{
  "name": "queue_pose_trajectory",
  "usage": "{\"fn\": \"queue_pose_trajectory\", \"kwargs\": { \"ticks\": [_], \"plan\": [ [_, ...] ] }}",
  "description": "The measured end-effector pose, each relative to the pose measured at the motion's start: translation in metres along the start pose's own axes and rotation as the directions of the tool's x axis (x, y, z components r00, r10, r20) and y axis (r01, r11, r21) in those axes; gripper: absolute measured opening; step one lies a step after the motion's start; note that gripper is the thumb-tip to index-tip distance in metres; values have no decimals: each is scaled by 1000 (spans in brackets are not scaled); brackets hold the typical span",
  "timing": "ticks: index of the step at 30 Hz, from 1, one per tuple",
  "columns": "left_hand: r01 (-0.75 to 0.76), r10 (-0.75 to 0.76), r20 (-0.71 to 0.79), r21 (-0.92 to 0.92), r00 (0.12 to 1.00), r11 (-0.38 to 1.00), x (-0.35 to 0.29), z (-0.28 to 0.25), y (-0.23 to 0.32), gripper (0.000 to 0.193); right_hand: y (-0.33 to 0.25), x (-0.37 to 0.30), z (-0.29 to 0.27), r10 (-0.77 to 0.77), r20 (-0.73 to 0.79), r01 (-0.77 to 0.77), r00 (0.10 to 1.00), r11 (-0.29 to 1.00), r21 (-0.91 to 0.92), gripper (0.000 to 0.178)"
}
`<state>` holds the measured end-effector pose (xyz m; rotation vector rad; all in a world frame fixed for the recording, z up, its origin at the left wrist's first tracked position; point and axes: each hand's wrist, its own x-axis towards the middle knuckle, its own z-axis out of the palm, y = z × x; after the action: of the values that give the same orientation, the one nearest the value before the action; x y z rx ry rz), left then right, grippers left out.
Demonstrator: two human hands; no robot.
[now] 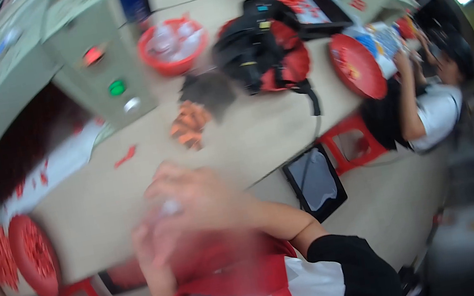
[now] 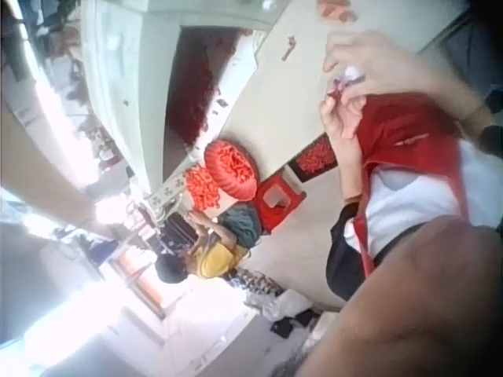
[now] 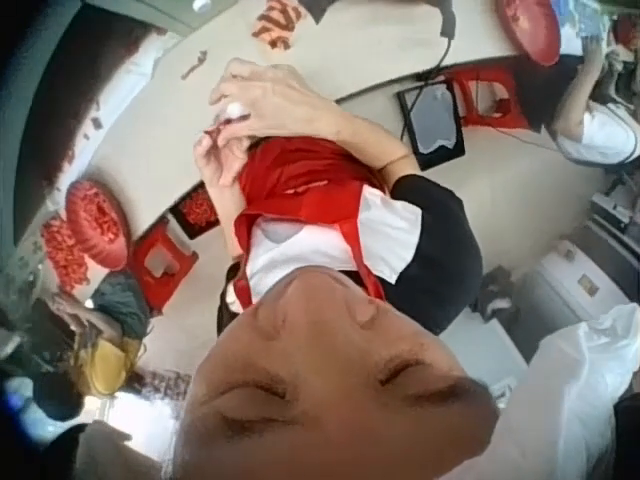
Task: The person assembles small plastic toy figures by applying glue from a bottle to individual parts and attaching them together by hand.
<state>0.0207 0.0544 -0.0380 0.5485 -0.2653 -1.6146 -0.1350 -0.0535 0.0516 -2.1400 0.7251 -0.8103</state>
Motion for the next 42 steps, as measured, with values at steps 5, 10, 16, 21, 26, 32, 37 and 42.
{"fn": "queue_pose_trajectory", "kwargs": {
  "ticks": [5,10,16,21,26,32,37,42],
  "plan": [
    [160,-48,217,-536,975,829,19,-1,-4,40,13,-2,-7,115,-140,-107,984,992,61,43],
    [209,-46,276,-597,960,775,12,3,0,38,14,-3,0,164,-104,-160,981,986,37,44],
    [194,-16,287,-605,958,772,7,0,3,37,12,-5,8,209,-90,-206,974,978,37,43],
    [200,-8,298,-619,955,759,11,-3,3,38,21,-7,8,215,-88,-214,973,977,20,43],
    [203,-8,293,-641,956,740,12,-5,4,38,33,-3,1,159,-89,-163,983,985,-50,36],
    [217,-17,317,-609,948,763,10,-4,4,39,78,24,8,309,-326,-425,894,816,-392,31],
    [199,-11,282,-648,959,735,7,-6,-1,37,102,29,6,445,-230,-494,866,682,-540,25],
    [199,-23,274,-635,962,747,14,-8,-3,40,55,12,-3,490,-45,-432,871,806,404,14]
  ]
}}
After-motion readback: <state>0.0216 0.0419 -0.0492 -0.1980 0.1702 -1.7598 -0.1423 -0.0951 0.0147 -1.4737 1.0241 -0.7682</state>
